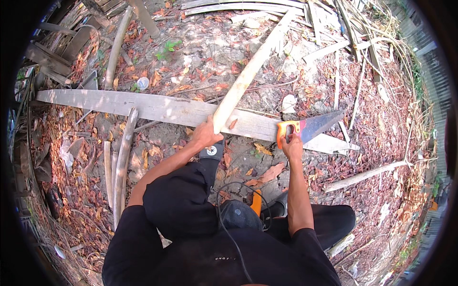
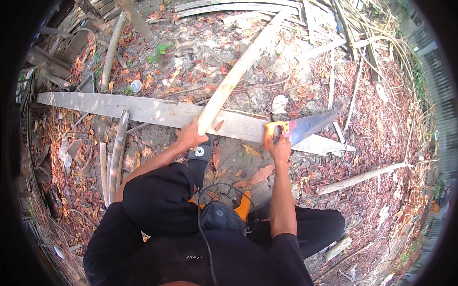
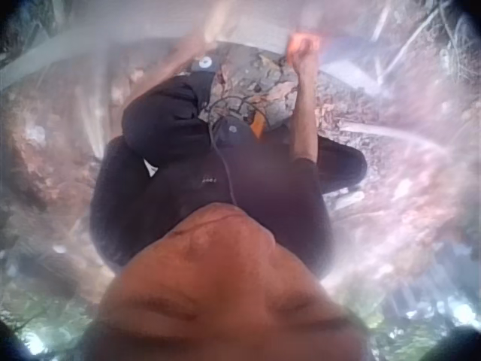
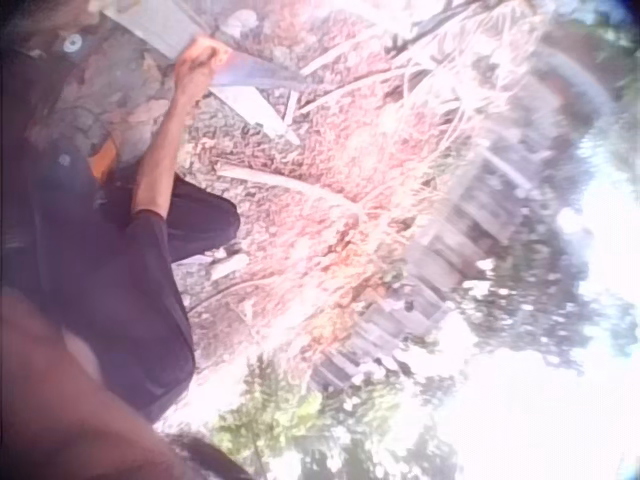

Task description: The person sits on the ground and uses a hand saw to cut a long piece of light-colored wood resting on a larger plank. The person holds the wood with their left hand and saws with their right hand, periodically adjusting the wood's position.

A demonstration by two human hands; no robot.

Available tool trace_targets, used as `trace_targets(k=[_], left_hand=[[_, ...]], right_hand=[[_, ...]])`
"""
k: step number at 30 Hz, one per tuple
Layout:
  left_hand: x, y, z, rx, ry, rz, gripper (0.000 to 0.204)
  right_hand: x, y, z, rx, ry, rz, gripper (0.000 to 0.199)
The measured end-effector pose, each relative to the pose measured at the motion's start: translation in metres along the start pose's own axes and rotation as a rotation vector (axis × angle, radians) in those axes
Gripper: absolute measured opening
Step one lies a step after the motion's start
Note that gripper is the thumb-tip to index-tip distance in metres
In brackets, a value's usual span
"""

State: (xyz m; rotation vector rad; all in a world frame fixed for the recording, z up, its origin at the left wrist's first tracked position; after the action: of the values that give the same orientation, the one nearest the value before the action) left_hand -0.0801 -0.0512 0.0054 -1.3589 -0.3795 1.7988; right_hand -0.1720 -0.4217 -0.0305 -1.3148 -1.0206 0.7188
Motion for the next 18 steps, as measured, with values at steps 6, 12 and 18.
trace_targets(k=[6, 12, 18], left_hand=[[0.06, -0.062, 0.069, -0.157, 0.003, -0.001, 0.082], [0.132, -0.135, 0.155, -0.324, -0.156, -0.242, 0.079], [0.153, -0.138, 0.14, -0.425, -0.131, -0.37, 0.067]], right_hand=[[0.044, -0.012, 0.003, 0.092, -0.014, 0.214, 0.071], [0.034, -0.01, -0.013, 0.316, 0.102, 0.254, 0.069], [-0.01, -0.022, 0.023, 0.014, 0.179, -0.156, 0.052]])
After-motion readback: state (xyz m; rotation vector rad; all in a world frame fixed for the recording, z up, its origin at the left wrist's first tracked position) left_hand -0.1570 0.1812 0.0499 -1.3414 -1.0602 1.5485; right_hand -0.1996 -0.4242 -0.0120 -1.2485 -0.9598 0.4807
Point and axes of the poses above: each hand's wrist, its own z-axis away from the middle knuckle, its own y-axis out of the palm, x = y × z, the point moved 4 cm from there along -z, towards the middle knuckle, and after that the axes turned 13 degrees about z, right-handed, at the moved point
